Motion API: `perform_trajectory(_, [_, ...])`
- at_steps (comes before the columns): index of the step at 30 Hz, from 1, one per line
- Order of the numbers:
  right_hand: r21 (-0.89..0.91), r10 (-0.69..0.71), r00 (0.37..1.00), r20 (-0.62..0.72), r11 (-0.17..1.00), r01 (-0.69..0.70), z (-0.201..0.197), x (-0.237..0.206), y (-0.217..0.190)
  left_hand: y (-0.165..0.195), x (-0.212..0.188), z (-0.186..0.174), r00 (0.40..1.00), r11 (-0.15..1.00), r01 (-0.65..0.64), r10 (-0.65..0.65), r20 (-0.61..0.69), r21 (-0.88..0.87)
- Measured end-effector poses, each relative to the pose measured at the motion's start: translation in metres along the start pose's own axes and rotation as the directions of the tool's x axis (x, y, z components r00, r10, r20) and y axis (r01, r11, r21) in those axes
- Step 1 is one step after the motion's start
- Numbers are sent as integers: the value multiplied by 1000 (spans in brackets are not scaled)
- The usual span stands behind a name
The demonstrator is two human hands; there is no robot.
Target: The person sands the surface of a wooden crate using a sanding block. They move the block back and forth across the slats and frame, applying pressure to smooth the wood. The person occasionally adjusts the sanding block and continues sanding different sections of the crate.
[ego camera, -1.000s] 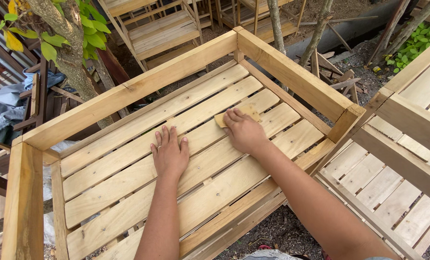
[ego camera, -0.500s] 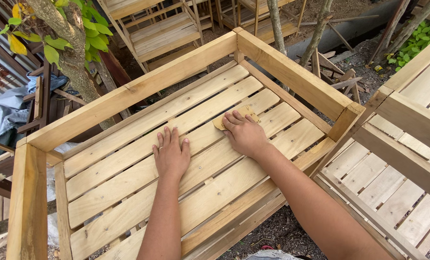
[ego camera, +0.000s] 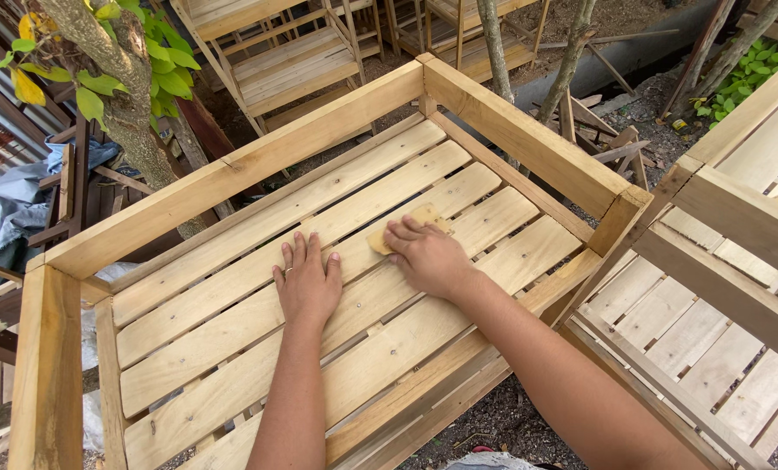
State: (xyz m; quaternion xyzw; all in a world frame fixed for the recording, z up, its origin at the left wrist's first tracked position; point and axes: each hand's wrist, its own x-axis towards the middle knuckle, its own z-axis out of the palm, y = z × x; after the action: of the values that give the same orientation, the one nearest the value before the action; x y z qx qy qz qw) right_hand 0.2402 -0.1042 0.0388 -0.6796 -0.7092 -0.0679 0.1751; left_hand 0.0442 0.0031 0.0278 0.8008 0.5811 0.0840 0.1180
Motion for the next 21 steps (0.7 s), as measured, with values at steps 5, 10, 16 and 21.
perform_trajectory(5, [127, -80, 994, 68, 989, 71, 9, 1, 0, 1, 1, -1, 1000, 1000, -6, 6, -3, 3])
perform_trajectory(10, [47, 141, 990, -31, 989, -139, 8, 1, 14, 2, 1, -3, 1000, 1000, 11, -12, 18, 18])
perform_trajectory(16, [112, -55, 998, 34, 992, 51, 15, 2, 19, 5, 0, -5, 999, 999, 19, -20, 30, 29])
perform_trajectory(21, [13, 178, 984, -26, 984, -178, 14, 3, 12, 6, -2, -6, 999, 1000, 12, -13, 30, 28])
